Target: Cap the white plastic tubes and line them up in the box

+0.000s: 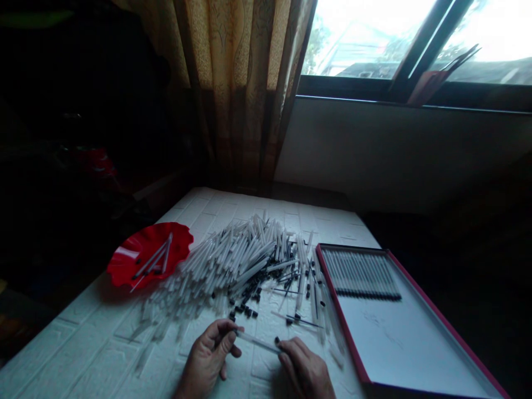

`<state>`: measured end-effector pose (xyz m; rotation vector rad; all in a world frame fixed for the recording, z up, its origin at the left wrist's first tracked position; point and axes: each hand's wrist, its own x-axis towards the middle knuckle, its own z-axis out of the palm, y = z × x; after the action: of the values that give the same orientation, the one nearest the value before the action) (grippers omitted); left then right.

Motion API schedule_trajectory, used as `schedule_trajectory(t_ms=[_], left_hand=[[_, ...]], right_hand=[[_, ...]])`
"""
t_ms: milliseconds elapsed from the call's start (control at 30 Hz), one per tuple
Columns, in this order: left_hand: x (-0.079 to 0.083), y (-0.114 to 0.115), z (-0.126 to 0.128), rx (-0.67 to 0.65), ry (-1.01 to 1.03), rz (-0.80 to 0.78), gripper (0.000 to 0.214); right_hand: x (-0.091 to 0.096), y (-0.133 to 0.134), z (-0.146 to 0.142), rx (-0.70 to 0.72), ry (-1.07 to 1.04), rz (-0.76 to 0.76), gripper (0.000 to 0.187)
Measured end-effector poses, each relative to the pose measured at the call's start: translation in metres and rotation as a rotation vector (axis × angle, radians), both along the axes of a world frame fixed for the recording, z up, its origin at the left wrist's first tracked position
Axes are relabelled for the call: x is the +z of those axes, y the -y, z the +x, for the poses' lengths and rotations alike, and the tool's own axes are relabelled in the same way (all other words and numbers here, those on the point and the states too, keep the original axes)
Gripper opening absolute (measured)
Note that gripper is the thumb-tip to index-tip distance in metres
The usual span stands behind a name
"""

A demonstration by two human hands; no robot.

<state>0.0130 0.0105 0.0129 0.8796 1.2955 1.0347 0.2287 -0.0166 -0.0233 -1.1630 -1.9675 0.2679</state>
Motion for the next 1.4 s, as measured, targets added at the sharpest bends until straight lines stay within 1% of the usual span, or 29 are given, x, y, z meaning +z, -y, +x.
schedule_trajectory(t_ms=[67,167,233,267,333,400,467,600,667,767,867,933,1033,1100,1233,1300,1400], left_hand=[[0.000,-0.001,0.000,-0.011,-0.006,-0.002,0.058],[0.001,-0.001,-0.001,-0.013,-0.016,0.000,0.057],[0.002,-0.001,-0.001,-0.007,-0.021,-0.001,0.055],[0.003,-0.001,-0.001,-0.006,-0.024,-0.001,0.054],[0.003,-0.001,-0.001,-0.008,-0.032,0.002,0.053],[0.004,-0.001,-0.001,-0.009,-0.031,0.008,0.053],[0.005,-0.001,-0.001,-0.007,-0.026,0.006,0.053],[0.007,0.000,-0.001,-0.003,-0.020,-0.006,0.054],[0.007,-0.001,-0.001,-0.004,-0.018,-0.008,0.055],[0.005,-0.001,-0.002,0.002,-0.017,0.004,0.054],[0.003,-0.001,-0.003,-0.012,-0.017,0.011,0.052],[0.002,-0.001,-0.003,-0.015,-0.013,0.015,0.051],[0.003,0.000,-0.003,-0.001,-0.011,0.022,0.052],[0.004,0.000,-0.003,-0.003,-0.017,0.020,0.053],[0.003,0.000,-0.004,-0.037,-0.014,0.011,0.054],[0.000,0.001,-0.005,-0.047,-0.003,0.015,0.054],[-0.004,0.001,-0.006,-0.058,0.004,0.024,0.054]], right_hand=[[-0.002,0.001,0.000,0.003,0.011,-0.019,0.022],[-0.010,0.004,-0.001,-0.065,-0.016,-0.043,0.025],[-0.012,0.005,-0.003,-0.107,-0.037,-0.048,0.020],[-0.011,0.005,-0.003,-0.110,-0.040,-0.045,0.018],[-0.006,0.003,-0.003,-0.069,-0.025,-0.033,0.017],[-0.001,0.001,-0.002,-0.018,-0.003,-0.022,0.021],[0.002,0.001,-0.001,-0.002,0.009,-0.016,0.023],[-0.003,0.003,-0.002,-0.090,-0.035,-0.026,0.026],[-0.002,0.003,-0.003,-0.111,-0.054,-0.020,0.019],[0.005,0.000,-0.003,-0.054,-0.048,0.005,0.016],[0.010,-0.001,-0.001,0.015,-0.052,0.009,0.020],[0.008,0.000,0.000,0.009,-0.063,-0.025,0.020],[-0.002,0.004,0.001,-0.066,-0.095,-0.100,0.022],[-0.006,0.005,0.001,-0.094,-0.126,-0.129,0.017],[-0.004,0.003,0.002,-0.034,-0.210,-0.121,0.014],[0.000,0.003,0.001,-0.050,-0.291,-0.186,0.018],[0.003,0.002,0.002,-0.125,-0.449,-0.369,0.031]])
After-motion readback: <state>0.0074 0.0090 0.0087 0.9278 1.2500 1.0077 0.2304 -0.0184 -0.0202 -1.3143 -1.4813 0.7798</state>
